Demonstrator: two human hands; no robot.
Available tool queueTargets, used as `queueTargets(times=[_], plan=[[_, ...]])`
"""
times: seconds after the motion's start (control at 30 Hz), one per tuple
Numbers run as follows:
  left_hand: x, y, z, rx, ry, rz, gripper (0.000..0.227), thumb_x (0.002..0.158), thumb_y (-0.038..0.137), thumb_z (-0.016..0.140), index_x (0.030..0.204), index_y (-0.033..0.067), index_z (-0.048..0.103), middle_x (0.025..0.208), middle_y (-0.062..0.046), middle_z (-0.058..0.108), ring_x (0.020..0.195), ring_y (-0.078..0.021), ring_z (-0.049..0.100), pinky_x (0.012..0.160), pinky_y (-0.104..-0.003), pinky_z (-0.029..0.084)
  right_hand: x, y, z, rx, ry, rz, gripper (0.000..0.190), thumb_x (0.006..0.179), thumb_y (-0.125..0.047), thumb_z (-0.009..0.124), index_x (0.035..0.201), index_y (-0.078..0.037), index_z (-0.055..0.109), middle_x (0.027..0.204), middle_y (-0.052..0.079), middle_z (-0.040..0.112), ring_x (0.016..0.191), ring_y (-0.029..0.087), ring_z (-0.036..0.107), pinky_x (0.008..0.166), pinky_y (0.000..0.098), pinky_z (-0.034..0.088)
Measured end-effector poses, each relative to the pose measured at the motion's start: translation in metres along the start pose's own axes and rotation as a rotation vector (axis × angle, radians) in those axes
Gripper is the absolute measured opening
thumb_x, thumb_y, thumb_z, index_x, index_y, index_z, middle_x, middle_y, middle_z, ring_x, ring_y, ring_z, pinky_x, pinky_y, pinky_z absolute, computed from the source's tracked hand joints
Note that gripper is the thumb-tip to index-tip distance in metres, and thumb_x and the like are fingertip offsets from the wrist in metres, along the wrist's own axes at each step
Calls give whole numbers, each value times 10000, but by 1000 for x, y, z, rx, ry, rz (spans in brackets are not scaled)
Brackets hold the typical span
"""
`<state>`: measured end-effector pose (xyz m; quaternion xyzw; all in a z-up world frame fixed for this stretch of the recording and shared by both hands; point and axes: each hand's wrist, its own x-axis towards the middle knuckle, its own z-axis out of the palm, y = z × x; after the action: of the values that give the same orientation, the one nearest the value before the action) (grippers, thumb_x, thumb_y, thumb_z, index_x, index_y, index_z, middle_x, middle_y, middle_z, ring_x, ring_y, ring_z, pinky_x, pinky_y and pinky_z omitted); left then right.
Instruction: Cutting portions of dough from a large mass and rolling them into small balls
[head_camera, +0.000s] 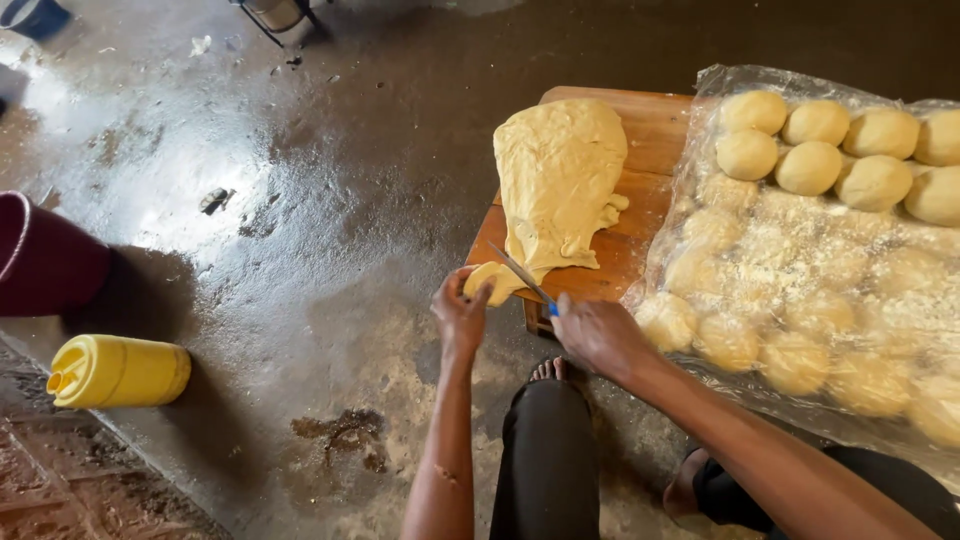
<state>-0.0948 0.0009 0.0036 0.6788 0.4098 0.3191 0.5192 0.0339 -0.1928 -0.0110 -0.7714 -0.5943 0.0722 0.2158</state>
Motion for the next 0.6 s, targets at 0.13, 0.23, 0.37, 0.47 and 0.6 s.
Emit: queueTargets(times=[0.13, 0.23, 0.37, 0.47, 0.6], plan=[[-1, 10, -9, -396, 146, -218, 468, 876, 98, 860, 1279, -59, 682, 1161, -250, 698, 1023, -327, 715, 821, -450, 633, -27, -11, -44, -94, -231, 221, 458, 1061, -455, 398, 1118, -49, 601, 756, 225, 738, 765, 458, 774, 716, 592, 612], [7, 20, -5, -580, 117, -271, 369, 882, 104, 854, 1197, 32, 677, 1113, -103, 695, 965, -238, 706, 755, -392, 639, -11, -22, -98, 66, -200, 438, 475, 1078, -536, 389, 1111, -107, 590, 911, 258, 754, 927, 523, 763, 839, 638, 593], [14, 51, 43, -715, -104, -209, 334, 838, 29, 826, 1135, 73, 680, 1067, -118, 732, 914, -248, 766, 715, -378, 671, 9, 10, -161, 150, 215, 406, 538, 1074, -558, 537, 1368, -107, 520, 1202, 220, 630, 1206, 469, 653, 957, 613, 561], [14, 105, 103, -874, -198, -174, 412, 858, 13, 747, 1217, 138, 589, 1155, -195, 732, 976, -326, 761, 761, -467, 669, 19, 36, -187, 552, 266, 256, 439, 1049, -321, 581, 1359, -11, 608, 1210, 319, 699, 1171, 542, 663, 987, 638, 558], [19, 162, 159, -852, -339, -58, 631, 806, -23, 641, 1420, 109, 577, 1036, -85, 656, 851, -196, 720, 687, -381, 677, 17, 59, -173, 958, 382, 138, 493, 1010, -260, 683, 1359, 86, 645, 1310, 339, 674, 1303, 469, 632, 1107, 588, 501]])
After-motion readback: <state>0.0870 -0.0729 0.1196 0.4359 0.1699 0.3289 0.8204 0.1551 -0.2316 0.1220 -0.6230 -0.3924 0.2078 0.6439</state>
